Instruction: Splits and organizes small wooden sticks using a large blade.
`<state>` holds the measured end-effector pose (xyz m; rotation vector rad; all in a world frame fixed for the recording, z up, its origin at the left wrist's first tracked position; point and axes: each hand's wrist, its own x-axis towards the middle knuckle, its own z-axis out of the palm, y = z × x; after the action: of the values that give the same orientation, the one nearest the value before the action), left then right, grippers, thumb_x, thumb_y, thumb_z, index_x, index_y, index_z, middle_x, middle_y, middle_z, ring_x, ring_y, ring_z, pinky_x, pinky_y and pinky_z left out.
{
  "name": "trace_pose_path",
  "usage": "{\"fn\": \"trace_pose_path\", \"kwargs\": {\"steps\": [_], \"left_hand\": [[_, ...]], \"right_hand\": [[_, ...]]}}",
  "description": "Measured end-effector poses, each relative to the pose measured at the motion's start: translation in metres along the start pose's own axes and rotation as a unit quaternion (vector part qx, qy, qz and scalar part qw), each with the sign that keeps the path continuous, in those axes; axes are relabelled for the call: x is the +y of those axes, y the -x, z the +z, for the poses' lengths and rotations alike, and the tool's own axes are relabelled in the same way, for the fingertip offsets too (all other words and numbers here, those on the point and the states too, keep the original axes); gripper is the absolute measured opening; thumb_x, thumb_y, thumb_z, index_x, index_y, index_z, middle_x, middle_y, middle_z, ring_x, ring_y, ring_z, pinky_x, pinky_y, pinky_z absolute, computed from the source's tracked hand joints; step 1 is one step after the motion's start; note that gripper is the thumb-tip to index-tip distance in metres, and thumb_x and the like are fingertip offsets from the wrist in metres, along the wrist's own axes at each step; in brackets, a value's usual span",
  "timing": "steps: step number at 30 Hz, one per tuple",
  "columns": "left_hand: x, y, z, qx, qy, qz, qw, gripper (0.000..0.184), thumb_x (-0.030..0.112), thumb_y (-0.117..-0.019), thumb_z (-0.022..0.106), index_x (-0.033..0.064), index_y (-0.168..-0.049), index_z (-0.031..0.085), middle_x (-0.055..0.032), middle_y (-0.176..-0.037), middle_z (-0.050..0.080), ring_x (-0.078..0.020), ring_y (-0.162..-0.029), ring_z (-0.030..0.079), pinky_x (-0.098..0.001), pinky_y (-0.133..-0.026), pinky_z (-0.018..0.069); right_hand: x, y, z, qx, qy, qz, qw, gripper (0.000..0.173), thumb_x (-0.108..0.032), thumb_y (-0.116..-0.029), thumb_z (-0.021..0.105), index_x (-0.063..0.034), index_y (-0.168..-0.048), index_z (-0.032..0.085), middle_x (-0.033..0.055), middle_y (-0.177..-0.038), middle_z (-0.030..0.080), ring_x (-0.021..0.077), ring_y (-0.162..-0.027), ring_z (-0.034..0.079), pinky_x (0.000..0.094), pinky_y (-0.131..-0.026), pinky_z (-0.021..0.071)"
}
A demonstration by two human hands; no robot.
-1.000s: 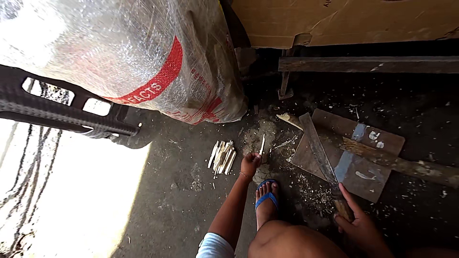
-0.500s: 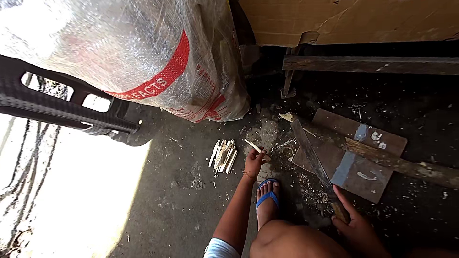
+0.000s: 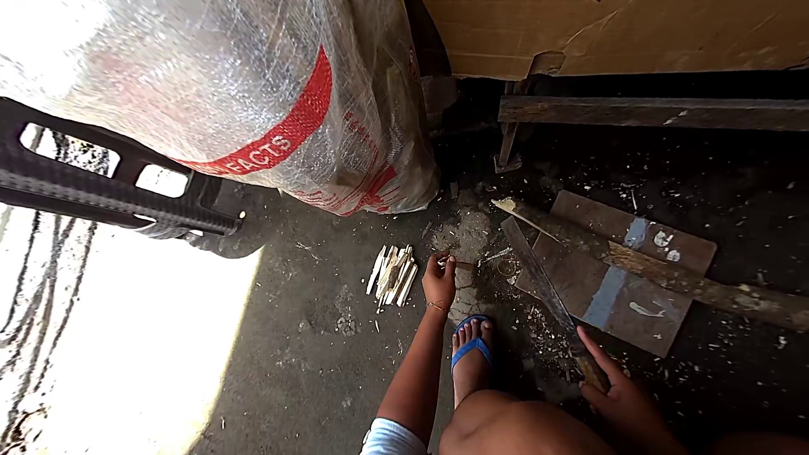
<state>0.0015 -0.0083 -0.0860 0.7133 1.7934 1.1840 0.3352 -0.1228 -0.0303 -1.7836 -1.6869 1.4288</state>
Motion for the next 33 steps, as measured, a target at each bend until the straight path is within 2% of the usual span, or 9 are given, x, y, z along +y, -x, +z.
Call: {"fn": "trace_pose_path", "kwargs": {"steps": [3, 6, 8, 11, 16, 21, 24, 30, 33], "left_hand": [[0.001, 0.004, -0.007, -0.007, -0.080, 0.096, 0.992, 0.040, 0.013, -0.1019, 0.064, -0.0049, -0.136, 0.054, -0.0192, -0.121, 0.071, -0.0191, -0.099, 0.075, -0.0349, -0.089, 0.0619], [0.010, 0.007, -0.017, -0.049, -0.194, 0.123, 0.972, 0.037, 0.009, -0.1029, 0.057, -0.0025, -0.138, 0.058, -0.0207, -0.132, 0.066, -0.0222, -0.102, 0.075, -0.0361, -0.093, 0.0614], [0.019, 0.009, -0.022, -0.079, -0.282, 0.125, 0.948, 0.038, 0.009, -0.1032, 0.052, 0.0000, -0.139, 0.059, -0.0208, -0.130, 0.067, -0.0247, -0.103, 0.074, -0.0389, -0.095, 0.0590], [0.031, 0.012, -0.025, -0.090, -0.366, 0.137, 0.916, 0.035, 0.016, -0.1077, 0.049, 0.0022, -0.137, 0.063, -0.0187, -0.124, 0.071, -0.0296, -0.111, 0.071, -0.0445, -0.102, 0.0538], [0.046, 0.009, -0.011, -0.024, -0.399, 0.188, 0.897, 0.030, 0.019, -0.1057, 0.055, -0.0006, -0.122, 0.071, -0.0185, -0.105, 0.076, -0.0322, -0.093, 0.075, -0.0487, -0.089, 0.0586], [0.076, -0.011, 0.010, -0.064, -0.483, 0.089, 0.869, 0.036, 0.027, -0.1091, 0.050, 0.0047, -0.131, 0.067, -0.0178, -0.114, 0.075, -0.0351, -0.106, 0.073, -0.0537, -0.096, 0.0553], [0.089, -0.020, 0.017, -0.079, -0.517, 0.044, 0.851, 0.036, 0.030, -0.1097, 0.047, 0.0070, -0.130, 0.066, -0.0178, -0.113, 0.074, -0.0356, -0.109, 0.072, -0.0553, -0.096, 0.0547], [0.097, -0.023, 0.024, -0.094, -0.549, 0.035, 0.830, 0.036, 0.029, -0.1105, 0.044, 0.0063, -0.128, 0.065, -0.0180, -0.114, 0.074, -0.0354, -0.110, 0.071, -0.0539, -0.096, 0.0548], [0.096, -0.025, 0.023, -0.098, -0.547, 0.047, 0.830, 0.036, 0.028, -0.1107, 0.043, 0.0060, -0.128, 0.065, -0.0188, -0.112, 0.074, -0.0362, -0.108, 0.072, -0.0546, -0.095, 0.0551]], "right_hand": [[0.001, -0.001, 0.002, 0.003, 0.006, -0.004, 1.000, 0.093, -0.006, -0.0762, 0.061, -0.0297, -0.162, 0.032, 0.0010, -0.153, 0.053, 0.0196, -0.094, 0.071, 0.0485, -0.075, 0.0568], [0.000, -0.003, 0.004, -0.002, 0.040, -0.007, 0.999, 0.093, -0.007, -0.0768, 0.062, -0.0310, -0.162, 0.033, 0.0028, -0.149, 0.057, 0.0254, -0.095, 0.072, 0.0557, -0.077, 0.0556], [-0.003, -0.003, 0.008, 0.001, 0.059, -0.004, 0.998, 0.092, -0.007, -0.0767, 0.063, -0.0316, -0.161, 0.034, 0.0112, -0.129, 0.069, 0.0293, -0.078, 0.070, 0.0574, -0.067, 0.0538], [-0.011, -0.005, 0.019, 0.005, 0.093, -0.015, 0.995, 0.092, -0.011, -0.0760, 0.061, -0.0322, -0.161, 0.034, 0.0145, -0.097, 0.074, 0.0288, -0.059, 0.063, 0.0546, -0.055, 0.0506], [-0.040, -0.019, 0.035, -0.015, 0.126, -0.052, 0.991, 0.088, -0.007, -0.0818, 0.059, -0.0268, -0.162, 0.031, 0.0188, -0.096, 0.073, 0.0350, -0.066, 0.067, 0.0565, -0.062, 0.0534], [-0.056, -0.057, 0.056, -0.016, 0.160, -0.065, 0.985, 0.083, -0.006, -0.0905, 0.059, -0.0289, -0.164, 0.026, 0.0234, -0.102, 0.070, 0.0400, -0.076, 0.069, 0.0577, -0.069, 0.0557], [-0.050, -0.076, 0.078, 0.021, 0.165, -0.098, 0.981, 0.082, -0.004, -0.0886, 0.059, -0.0258, -0.162, 0.031, 0.0233, -0.102, 0.071, 0.0391, -0.073, 0.070, 0.0557, -0.066, 0.0567], [-0.039, -0.091, 0.100, -0.027, 0.180, -0.049, 0.982, 0.082, -0.006, -0.0927, 0.057, -0.0316, -0.164, 0.025, 0.0240, -0.106, 0.069, 0.0389, -0.076, 0.070, 0.0539, -0.070, 0.0575], [-0.044, -0.091, 0.092, -0.023, 0.189, -0.057, 0.980, 0.082, -0.005, -0.0921, 0.058, -0.0316, -0.163, 0.027, 0.0228, -0.100, 0.070, 0.0390, -0.075, 0.070, 0.0541, -0.068, 0.0566]]}}
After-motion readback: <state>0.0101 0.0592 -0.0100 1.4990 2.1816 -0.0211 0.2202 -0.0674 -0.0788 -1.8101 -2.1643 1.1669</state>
